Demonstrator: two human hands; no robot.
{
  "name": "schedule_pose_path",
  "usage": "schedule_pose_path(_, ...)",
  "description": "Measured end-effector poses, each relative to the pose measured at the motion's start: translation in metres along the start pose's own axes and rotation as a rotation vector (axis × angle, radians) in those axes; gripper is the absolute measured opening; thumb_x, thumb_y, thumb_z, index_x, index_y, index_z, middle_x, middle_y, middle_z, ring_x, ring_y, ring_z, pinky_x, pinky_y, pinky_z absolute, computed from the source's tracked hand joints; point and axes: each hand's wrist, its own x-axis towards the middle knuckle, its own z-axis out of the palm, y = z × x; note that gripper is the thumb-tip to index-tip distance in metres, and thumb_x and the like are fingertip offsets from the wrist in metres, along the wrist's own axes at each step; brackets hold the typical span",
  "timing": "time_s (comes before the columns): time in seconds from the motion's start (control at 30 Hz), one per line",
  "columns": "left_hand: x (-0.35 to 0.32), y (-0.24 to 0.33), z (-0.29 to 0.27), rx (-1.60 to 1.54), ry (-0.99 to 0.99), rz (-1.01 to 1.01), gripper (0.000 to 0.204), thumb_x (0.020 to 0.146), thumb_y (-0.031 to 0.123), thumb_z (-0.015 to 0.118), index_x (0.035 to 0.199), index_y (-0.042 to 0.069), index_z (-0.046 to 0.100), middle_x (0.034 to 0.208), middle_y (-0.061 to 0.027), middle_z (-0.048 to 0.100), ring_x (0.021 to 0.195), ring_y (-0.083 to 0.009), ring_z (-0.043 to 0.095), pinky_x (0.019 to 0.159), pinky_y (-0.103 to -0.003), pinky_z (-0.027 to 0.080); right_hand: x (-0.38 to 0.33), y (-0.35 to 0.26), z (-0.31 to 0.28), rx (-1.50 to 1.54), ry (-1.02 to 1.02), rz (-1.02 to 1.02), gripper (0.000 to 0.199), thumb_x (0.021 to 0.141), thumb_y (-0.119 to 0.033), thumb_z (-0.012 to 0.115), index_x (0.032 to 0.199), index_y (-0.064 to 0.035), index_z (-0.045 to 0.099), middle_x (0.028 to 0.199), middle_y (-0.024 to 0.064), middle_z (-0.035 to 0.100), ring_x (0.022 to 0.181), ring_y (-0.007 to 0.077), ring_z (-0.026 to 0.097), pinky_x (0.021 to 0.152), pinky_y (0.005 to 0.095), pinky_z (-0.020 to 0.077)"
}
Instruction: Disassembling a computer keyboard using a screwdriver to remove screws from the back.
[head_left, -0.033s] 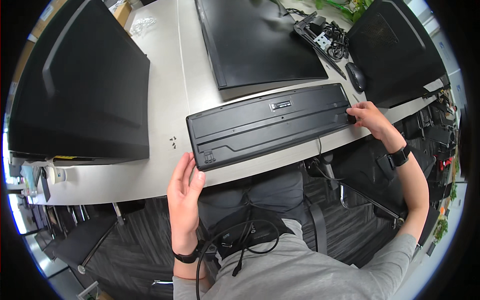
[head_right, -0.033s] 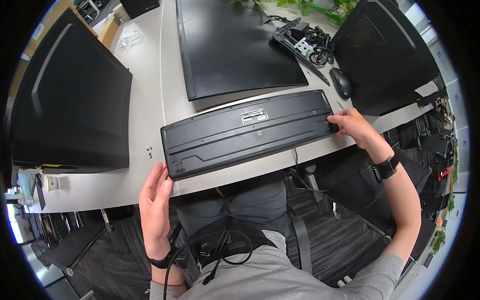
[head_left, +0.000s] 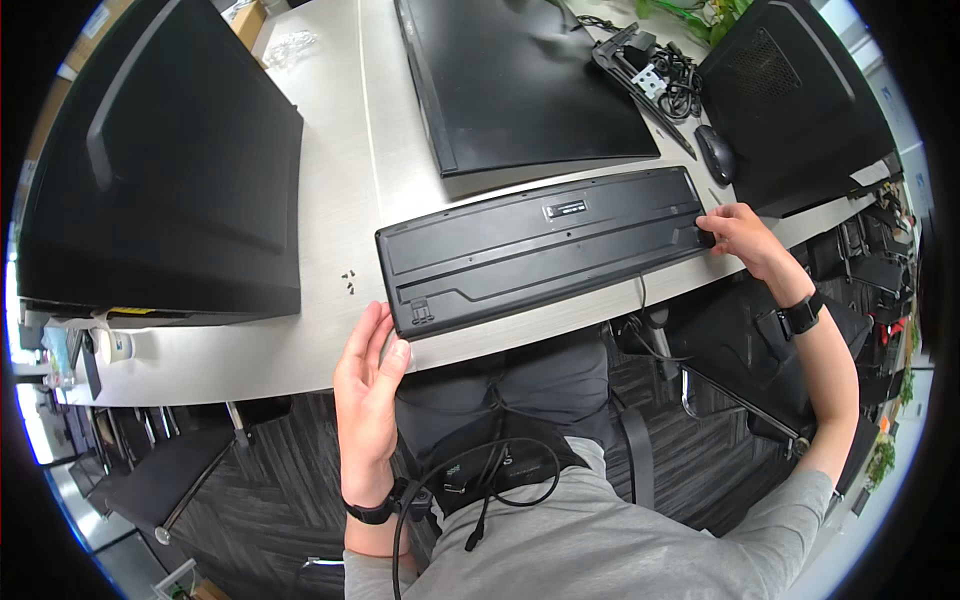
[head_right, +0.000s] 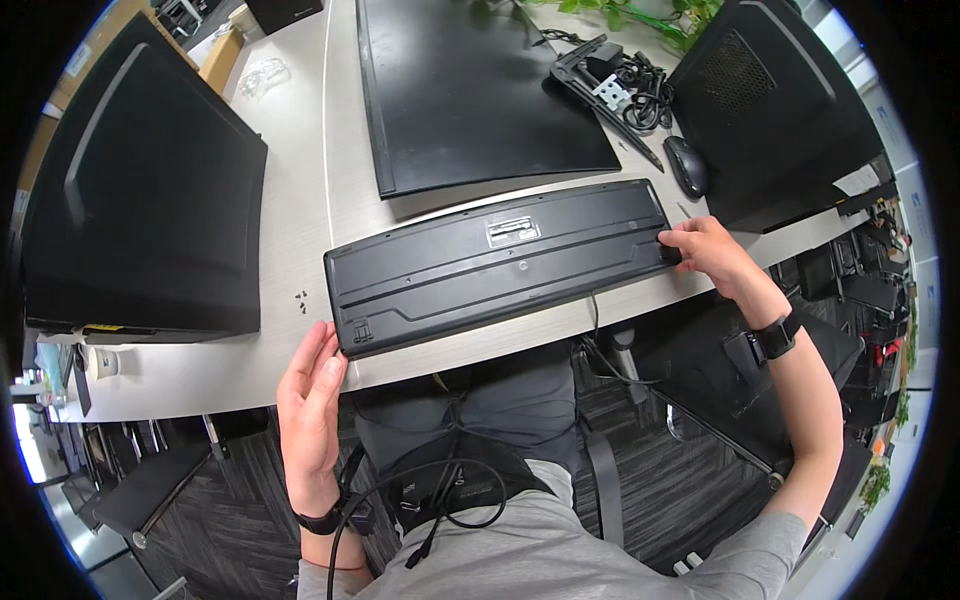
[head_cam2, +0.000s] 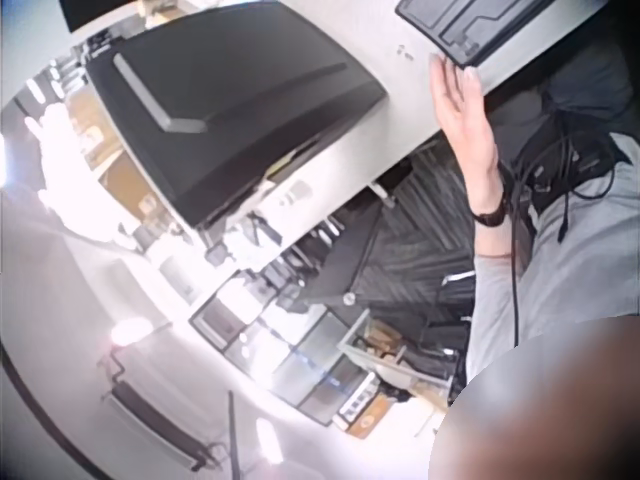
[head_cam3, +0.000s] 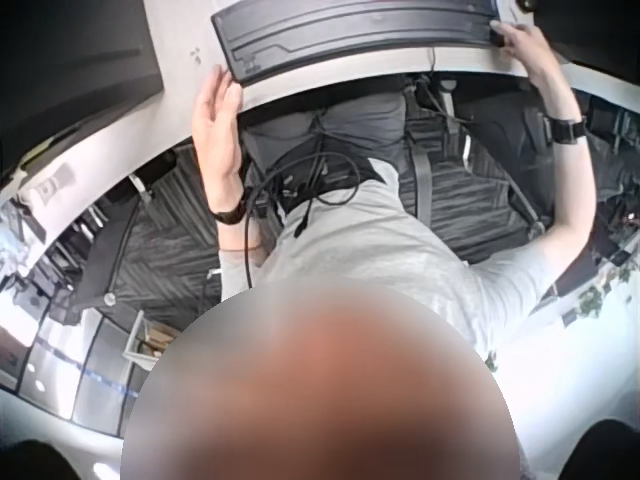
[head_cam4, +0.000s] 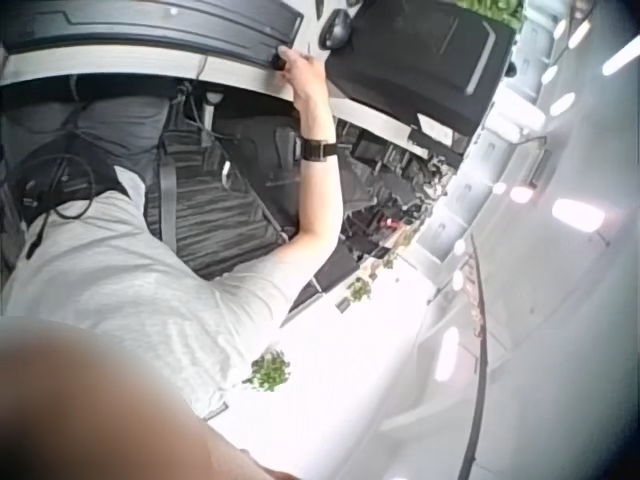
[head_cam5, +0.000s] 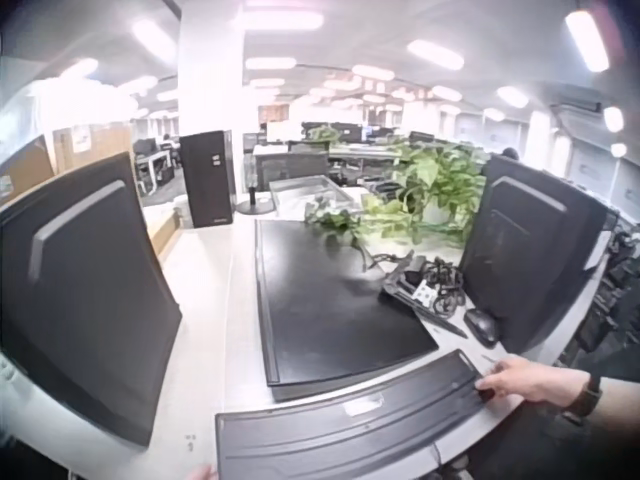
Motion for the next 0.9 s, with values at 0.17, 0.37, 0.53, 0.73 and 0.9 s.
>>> schedule_pose_path(0.17,-0.002,0.006,0.001,-0.047,-0.018,-0.037,0.072,0.105,0.012,0.071,0.164,-0.009,0.035,0.156,-0.0232,0.052,0.151,-0.0313,0.047,0.123,-0.042,0.039,-0.001,-0.001,0.001,-0.017,0.005,-0.017,0.03,0.098,-0.03,0.078,0.101,-0.0034,0.066,0.099,0.0025,0.06,0.09,0.0118,0.057,0.076,0.0312,0.0528)
schedule_pose_path(0.37,0.002,0.006,0.0,0.02,0.0,-0.013,0.066,0.108,0.017,0.067,0.16,-0.011,0.039,0.157,-0.0274,0.051,0.15,-0.0324,0.048,0.126,-0.043,0.04,0.007,0.003,0.001,-0.13,0.05,-0.046,0.041,0.095,-0.04,0.084,0.097,-0.0023,0.069,0.087,0.0028,0.062,0.075,0.0116,0.056,0.067,0.0282,0.0501)
schedule_pose_path(0.53,0.004,0.013,-0.011,0.05,-0.01,-0.086,0.062,0.108,0.018,0.067,0.156,-0.013,0.043,0.153,-0.0275,0.056,0.143,-0.0313,0.056,0.122,-0.041,0.045,0.014,0.004,-0.001,-0.158,0.074,-0.045,0.043,0.096,-0.043,0.083,0.093,-0.0019,0.072,0.081,0.0007,0.061,0.073,0.01,0.055,0.064,0.0273,0.0482)
schedule_pose_path(0.73,0.004,0.021,-0.012,0.005,-0.041,-0.144,0.059,0.107,0.019,0.067,0.152,-0.015,0.049,0.149,-0.026,0.061,0.141,-0.0292,0.059,0.119,-0.039,0.047,0.015,0.006,-0.001,-0.168,0.061,-0.058,0.04,0.102,-0.042,0.076,0.093,-0.0032,0.072,0.079,-0.0017,0.062,0.072,0.0076,0.055,0.063,0.0253,0.0466)
schedule_pose_path(0.9,0.002,0.026,-0.017,0.016,-0.064,-0.166,0.063,0.106,0.025,0.068,0.151,-0.015,0.05,0.15,-0.027,0.06,0.142,-0.0312,0.058,0.12,-0.042,0.046,0.016,0.01,-0.002,-0.141,0.067,-0.067,0.039,0.105,-0.041,0.074,0.095,-0.004,0.072,0.08,-0.0027,0.061,0.072,0.007,0.054,0.064,0.025,0.0457)
